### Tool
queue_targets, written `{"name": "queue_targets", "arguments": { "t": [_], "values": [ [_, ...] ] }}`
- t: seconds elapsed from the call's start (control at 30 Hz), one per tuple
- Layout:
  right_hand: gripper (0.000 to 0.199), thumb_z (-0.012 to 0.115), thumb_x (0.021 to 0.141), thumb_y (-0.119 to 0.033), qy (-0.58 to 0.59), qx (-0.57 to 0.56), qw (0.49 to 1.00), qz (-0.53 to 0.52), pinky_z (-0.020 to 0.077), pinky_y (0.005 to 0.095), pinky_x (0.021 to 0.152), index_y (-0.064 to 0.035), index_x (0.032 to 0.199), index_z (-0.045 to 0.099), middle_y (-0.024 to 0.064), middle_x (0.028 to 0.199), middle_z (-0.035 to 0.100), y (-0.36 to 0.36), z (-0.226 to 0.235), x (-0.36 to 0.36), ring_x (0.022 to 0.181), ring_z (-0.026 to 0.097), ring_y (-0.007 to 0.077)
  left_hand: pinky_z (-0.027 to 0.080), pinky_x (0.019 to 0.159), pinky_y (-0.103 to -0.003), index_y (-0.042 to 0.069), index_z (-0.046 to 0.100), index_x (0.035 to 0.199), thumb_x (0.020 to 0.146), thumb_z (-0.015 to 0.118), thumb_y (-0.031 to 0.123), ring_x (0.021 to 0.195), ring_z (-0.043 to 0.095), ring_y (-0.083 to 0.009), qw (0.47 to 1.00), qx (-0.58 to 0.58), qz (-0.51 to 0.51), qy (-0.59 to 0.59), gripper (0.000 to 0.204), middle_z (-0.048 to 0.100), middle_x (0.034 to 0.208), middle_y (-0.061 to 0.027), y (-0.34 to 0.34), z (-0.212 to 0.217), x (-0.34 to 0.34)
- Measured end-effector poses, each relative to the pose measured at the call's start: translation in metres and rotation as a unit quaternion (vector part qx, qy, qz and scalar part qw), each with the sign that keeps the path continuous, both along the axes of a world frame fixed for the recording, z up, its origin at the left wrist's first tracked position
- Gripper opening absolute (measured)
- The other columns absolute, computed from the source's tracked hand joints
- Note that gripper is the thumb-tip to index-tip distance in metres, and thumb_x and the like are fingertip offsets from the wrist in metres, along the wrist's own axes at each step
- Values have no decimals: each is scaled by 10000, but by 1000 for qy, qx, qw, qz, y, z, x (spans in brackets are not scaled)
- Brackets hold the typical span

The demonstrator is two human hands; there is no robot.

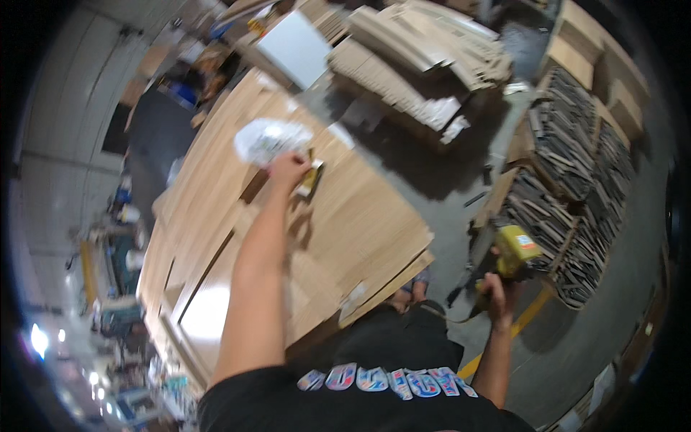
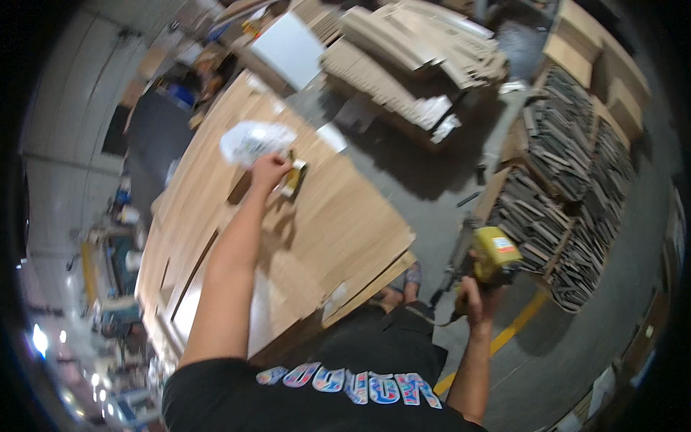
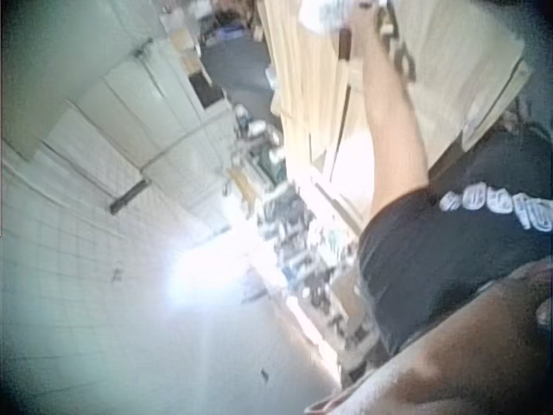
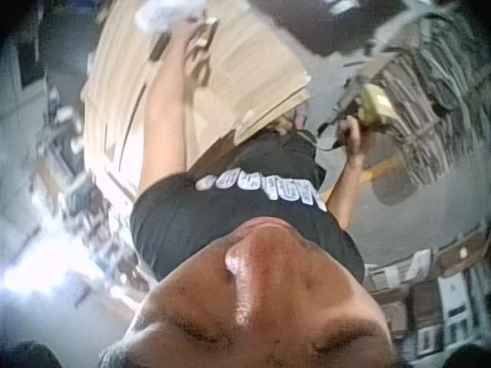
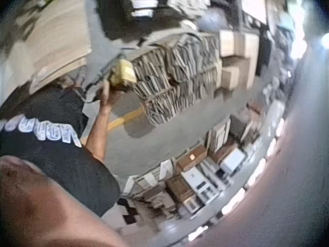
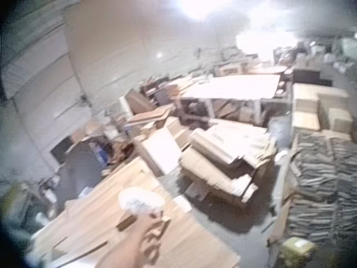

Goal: The person assembles wooden furniture panels using a pneumatic nail gun. The person places a rectangular panel onto a frame, aligns the edges, and uses the nail gun to secure the pieces together, repeating this for multiple sections.

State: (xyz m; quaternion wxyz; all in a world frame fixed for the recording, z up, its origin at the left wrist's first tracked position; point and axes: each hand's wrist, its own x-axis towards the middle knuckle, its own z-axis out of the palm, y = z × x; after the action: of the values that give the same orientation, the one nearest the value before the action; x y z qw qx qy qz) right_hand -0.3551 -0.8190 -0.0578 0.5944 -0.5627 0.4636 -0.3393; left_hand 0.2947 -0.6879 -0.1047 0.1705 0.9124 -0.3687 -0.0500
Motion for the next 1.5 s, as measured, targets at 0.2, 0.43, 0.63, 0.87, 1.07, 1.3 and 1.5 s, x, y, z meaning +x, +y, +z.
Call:
{"name": "queue_targets", "arguments": {
  "t": [0.2, 0.43, 0.63, 0.87, 1.07, 1.3, 1.5],
  "values": [
    [271, 750, 961, -131, -136, 76, 987, 28, 499, 327, 586, 11, 1192, 733, 4, 777, 652, -21, 62, 46, 629, 612, 114, 637, 766, -315, -7, 779, 1057, 1001, 845, 121, 785, 754, -142, 889, -226, -68, 393, 155, 808, 923, -92, -91, 102, -108],
    [518, 664, 956, -73, -267, 203, 942, -1, 514, 322, 608, 28, 1465, 659, 6, 733, 552, -27, 126, 51, 604, 544, 117, 640, 917, -307, -40, 746, 1370, 1020, 851, 104, 984, 767, -133, 755, -238, -159, 589, 392, 816, 1124, -86, -146, 189, -293],
    [515, 645, 971, -17, -258, 205, 943, -46, 527, 327, 617, 19, 1485, 647, 17, 781, 566, -15, 137, 35, 616, 552, 136, 653, 858, -312, -37, 823, 1198, 1023, 856, 113, 923, 778, -140, 817, -148, -214, 514, 232, 839, 1073, -107, -145, 192, -343],
    [518, 591, 1000, -44, -307, 234, 922, -38, 507, 327, 614, 34, 1511, 623, 11, 732, 507, -10, 126, 26, 584, 514, 127, 621, 784, -267, -57, 816, 1130, 1018, 868, 107, 856, 748, -105, 817, -126, -216, 520, 205, 825, 977, -79, -141, 171, -371],
    [525, 594, 1008, -56, -308, 236, 921, -27, 509, 330, 621, 27, 1526, 615, 8, 742, 512, -6, 122, 21, 593, 513, 121, 620, 783, -258, -59, 808, 1097, 1025, 863, 117, 861, 754, -98, 828, -121, -221, 502, 198, 827, 972, -81, -141, 164, -386],
    [501, 601, 1008, -58, -304, 247, 920, -31, 503, 331, 616, 14, 1503, 625, 4, 749, 515, -3, 125, 19, 601, 518, 121, 611, 752, -268, -52, 813, 1014, 971, 893, 142, 811, 727, -88, 833, -144, -229, 484, 214, 820, 910, -67, -133, 167, -396],
    [485, 603, 1009, -60, -341, 279, 898, -22, 499, 336, 608, 17, 1488, 611, 7, 736, 512, 0, 116, 16, 593, 528, 131, 609, 875, -270, 6, 731, 1270, 971, 942, 187, 954, 716, -90, 835, -181, -245, 459, 408, 780, 1037, -28, -126, 143, -408]
  ]
}}
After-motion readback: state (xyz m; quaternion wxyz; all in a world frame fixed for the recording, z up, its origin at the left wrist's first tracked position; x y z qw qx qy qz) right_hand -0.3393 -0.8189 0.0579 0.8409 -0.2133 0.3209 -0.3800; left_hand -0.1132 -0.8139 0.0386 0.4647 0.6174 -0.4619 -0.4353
